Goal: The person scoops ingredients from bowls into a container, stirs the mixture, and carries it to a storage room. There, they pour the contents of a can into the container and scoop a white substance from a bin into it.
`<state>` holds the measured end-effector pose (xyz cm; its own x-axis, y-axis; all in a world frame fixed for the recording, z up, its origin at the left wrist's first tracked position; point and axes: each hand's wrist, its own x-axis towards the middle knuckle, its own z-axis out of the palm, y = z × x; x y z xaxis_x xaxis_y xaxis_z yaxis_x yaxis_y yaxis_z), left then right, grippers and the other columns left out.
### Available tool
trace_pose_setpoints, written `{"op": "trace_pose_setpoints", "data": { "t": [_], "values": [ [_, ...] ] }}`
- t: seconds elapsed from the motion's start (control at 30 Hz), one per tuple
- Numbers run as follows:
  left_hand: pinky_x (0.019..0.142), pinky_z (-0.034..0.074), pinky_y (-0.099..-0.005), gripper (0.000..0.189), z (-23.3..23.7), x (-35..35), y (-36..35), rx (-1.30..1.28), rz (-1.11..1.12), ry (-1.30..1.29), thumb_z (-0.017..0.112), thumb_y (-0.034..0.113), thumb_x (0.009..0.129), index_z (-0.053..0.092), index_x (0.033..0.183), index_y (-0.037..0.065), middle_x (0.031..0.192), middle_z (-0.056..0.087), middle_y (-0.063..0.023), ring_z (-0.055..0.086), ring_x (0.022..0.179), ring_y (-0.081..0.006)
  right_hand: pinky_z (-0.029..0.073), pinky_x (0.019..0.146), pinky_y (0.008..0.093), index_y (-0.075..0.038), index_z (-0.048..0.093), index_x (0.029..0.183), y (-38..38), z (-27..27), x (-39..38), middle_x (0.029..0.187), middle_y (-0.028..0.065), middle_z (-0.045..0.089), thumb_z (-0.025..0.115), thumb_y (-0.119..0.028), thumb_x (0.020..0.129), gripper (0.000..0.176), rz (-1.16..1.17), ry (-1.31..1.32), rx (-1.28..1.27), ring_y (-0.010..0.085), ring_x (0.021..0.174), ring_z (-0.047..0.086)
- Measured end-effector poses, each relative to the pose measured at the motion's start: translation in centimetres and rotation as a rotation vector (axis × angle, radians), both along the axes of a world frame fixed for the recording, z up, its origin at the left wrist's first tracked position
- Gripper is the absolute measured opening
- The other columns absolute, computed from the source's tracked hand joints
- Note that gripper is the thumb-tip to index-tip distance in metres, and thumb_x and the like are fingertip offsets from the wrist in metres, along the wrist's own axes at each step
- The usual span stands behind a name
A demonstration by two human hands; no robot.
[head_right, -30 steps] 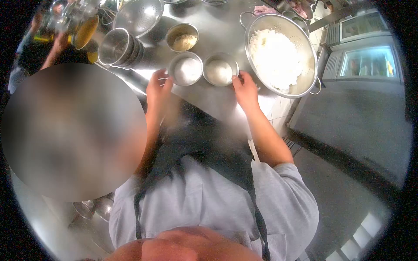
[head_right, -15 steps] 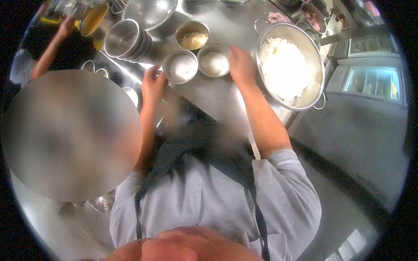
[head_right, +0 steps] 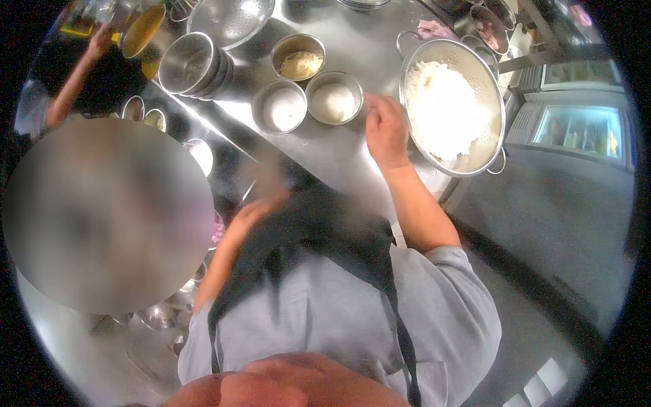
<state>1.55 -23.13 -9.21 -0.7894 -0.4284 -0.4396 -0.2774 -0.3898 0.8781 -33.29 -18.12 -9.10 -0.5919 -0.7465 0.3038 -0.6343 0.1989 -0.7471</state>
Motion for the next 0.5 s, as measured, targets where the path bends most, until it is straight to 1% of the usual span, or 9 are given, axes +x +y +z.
{"op": "trace_pose_setpoints", "data": {
  "t": [0.07,0.13,0.2,0.23,0.3,0.33,0.4,0.43,0.5],
  "values": [
    [0.11,0.033,-0.0354,0.045,0.6,0.7,0.4,0.102,0.021,0.068,0.05,0.031,0.1,0.058,0.128,-0.004,0.135,0.055,-0.0152,0.048,0.129,-0.0257,0.051,0.079,0.0383,-0.008,0.068,0.107,-0.5,0.4,0.4,0.095,0.0102,0.066,0.06,-0.006,0.089,0.021,0.041,0.03,-0.015,0.0292,0.089,0.064],
    [0.109,0.034,-0.0351,0.044,1.6,1.0,0.4,0.059,0.023,0.037,0.051,0.029,0.1,0.059,0.127,-0.004,0.135,0.055,-0.0146,0.049,0.128,-0.025,0.052,0.078,0.0393,-0.008,0.068,0.107,-1.4,1.2,1.4,0.096,0.0101,0.066,0.06,-0.006,0.088,0.021,0.087,0.052,-0.029,0.0289,0.088,0.064],
    [0.108,0.035,-0.0348,0.042,2.0,1.2,0.3,0.016,0.022,0.003,0.052,0.028,0.1,0.059,0.125,-0.005,0.135,0.056,-0.0141,0.049,0.127,-0.0244,0.052,0.079,0.0424,-0.008,0.068,0.11,-3.4,2.4,2.8,0.097,0.0126,0.066,0.061,-0.013,0.09,0.022,0.122,0.104,0.131,0.0311,0.088,0.065],
    [0.107,0.035,-0.0342,0.041,1.9,1.0,0.2,0.003,0.016,-0.031,0.052,0.027,0.099,0.059,0.126,-0.004,0.135,0.056,-0.0136,0.05,0.127,-0.024,0.052,0.079,0.0424,-0.008,0.068,0.11,-4.6,2.2,3.5,0.097,0.0126,0.066,0.061,-0.013,0.09,0.022,0.122,0.102,0.128,0.0311,0.088,0.065],
    [0.107,0.036,-0.0336,0.04,1.7,0.8,0.4,-0.012,0.009,-0.064,0.053,0.027,0.099,0.059,0.126,-0.003,0.134,0.057,-0.0131,0.05,0.127,-0.0237,0.053,0.081,0.0463,-0.007,0.066,0.115,-7.5,1.5,4.5,0.097,0.0154,0.066,0.06,-0.022,0.09,0.029,0.216,0.374,0.256,0.0346,0.091,0.066],
    [0.106,0.037,-0.0329,0.039,1.6,0.6,0.5,-0.031,0.027,-0.049,0.054,0.026,0.099,0.059,0.126,-0.002,0.132,0.058,-0.0126,0.051,0.125,-0.0231,0.053,0.081,0.0463,-0.007,0.066,0.115,-8.6,1.3,4.9,0.097,0.0154,0.066,0.06,-0.022,0.09,0.029,0.215,0.377,0.252,0.0346,0.091,0.066],
    [0.105,0.038,-0.0322,0.038,1.3,0.7,0.7,-0.056,0.056,-0.03,0.055,0.026,0.098,0.059,0.126,-0.001,0.131,0.059,-0.0122,0.052,0.124,-0.0224,0.053,0.082,0.0486,-0.005,0.063,0.118,-10.7,0.9,5.4,0.099,0.0183,0.067,0.053,-0.024,0.093,0.033,0.251,0.35,0.584,0.0376,0.096,0.066],
    [0.103,0.038,-0.0317,0.038,1.2,1.0,1.0,-0.071,0.087,-0.043,0.056,0.025,0.098,0.06,0.126,0.0,0.129,0.06,-0.0117,0.053,0.122,-0.0215,0.053,0.082,0.0486,-0.005,0.063,0.118,-11.5,0.5,5.2,0.099,0.0183,0.067,0.053,-0.024,0.093,0.033,0.26,0.357,0.578,0.0376,0.096,0.066],
    [0.102,0.039,-0.0312,0.037,1.4,1.8,1.4,-0.082,0.138,-0.056,0.056,0.024,0.098,0.06,0.126,0.001,0.127,0.061,-0.0113,0.054,0.12,-0.0207,0.053,0.082,0.0493,-0.005,0.061,0.117,-12.6,0.1,5.0,0.104,0.0203,0.067,0.046,-0.019,0.094,0.031,0.306,0.328,0.754,0.0374,0.1,0.066]
  ]
}}
